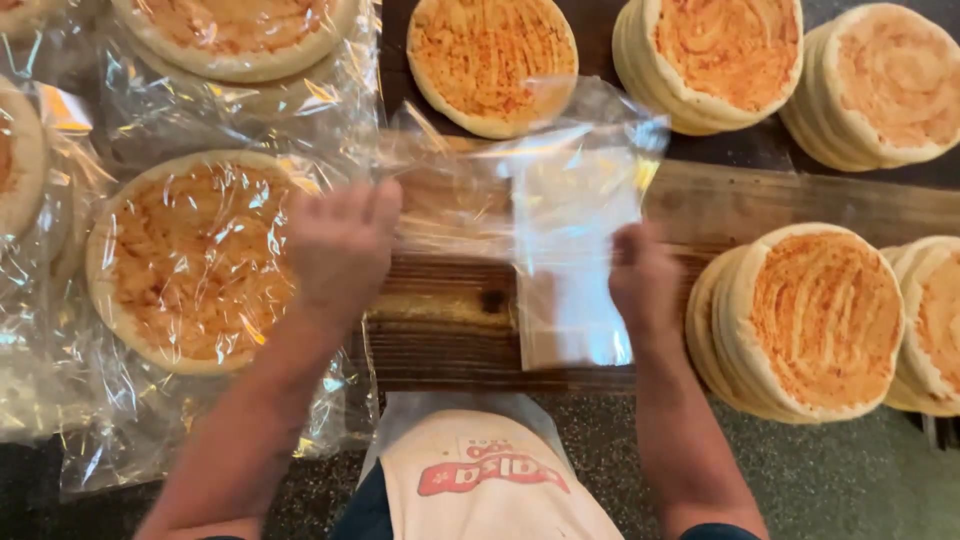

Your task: Bagging pre-sauced pizza bases into individual plastic sleeves at a high-speed production pace.

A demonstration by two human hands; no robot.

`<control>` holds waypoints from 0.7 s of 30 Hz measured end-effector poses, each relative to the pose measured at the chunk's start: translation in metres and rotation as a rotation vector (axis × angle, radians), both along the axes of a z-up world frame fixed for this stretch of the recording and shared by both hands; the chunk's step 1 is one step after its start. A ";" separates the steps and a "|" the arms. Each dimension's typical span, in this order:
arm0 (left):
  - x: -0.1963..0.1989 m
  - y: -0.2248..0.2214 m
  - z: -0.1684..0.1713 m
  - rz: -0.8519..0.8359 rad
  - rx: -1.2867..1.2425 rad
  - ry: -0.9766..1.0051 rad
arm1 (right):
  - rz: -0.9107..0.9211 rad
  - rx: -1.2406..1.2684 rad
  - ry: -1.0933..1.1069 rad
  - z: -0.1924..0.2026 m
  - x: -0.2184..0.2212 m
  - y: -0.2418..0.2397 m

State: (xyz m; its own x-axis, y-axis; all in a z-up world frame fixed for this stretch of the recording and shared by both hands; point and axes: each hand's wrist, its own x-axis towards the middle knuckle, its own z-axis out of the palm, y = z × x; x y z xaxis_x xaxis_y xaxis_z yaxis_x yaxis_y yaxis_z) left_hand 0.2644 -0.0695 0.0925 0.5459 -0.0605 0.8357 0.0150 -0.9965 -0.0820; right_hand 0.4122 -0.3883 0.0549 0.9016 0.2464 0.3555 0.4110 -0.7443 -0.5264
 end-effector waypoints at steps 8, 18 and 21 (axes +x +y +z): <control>0.003 -0.067 -0.129 -0.032 -0.042 0.538 | 0.495 0.028 0.985 0.006 0.147 0.016; 0.027 -0.097 -0.110 -0.104 -0.206 0.654 | -0.049 -0.386 0.580 -0.095 0.338 0.190; 0.032 -0.102 -0.124 -0.067 -0.276 0.733 | -0.075 -0.153 0.800 -0.070 0.340 0.194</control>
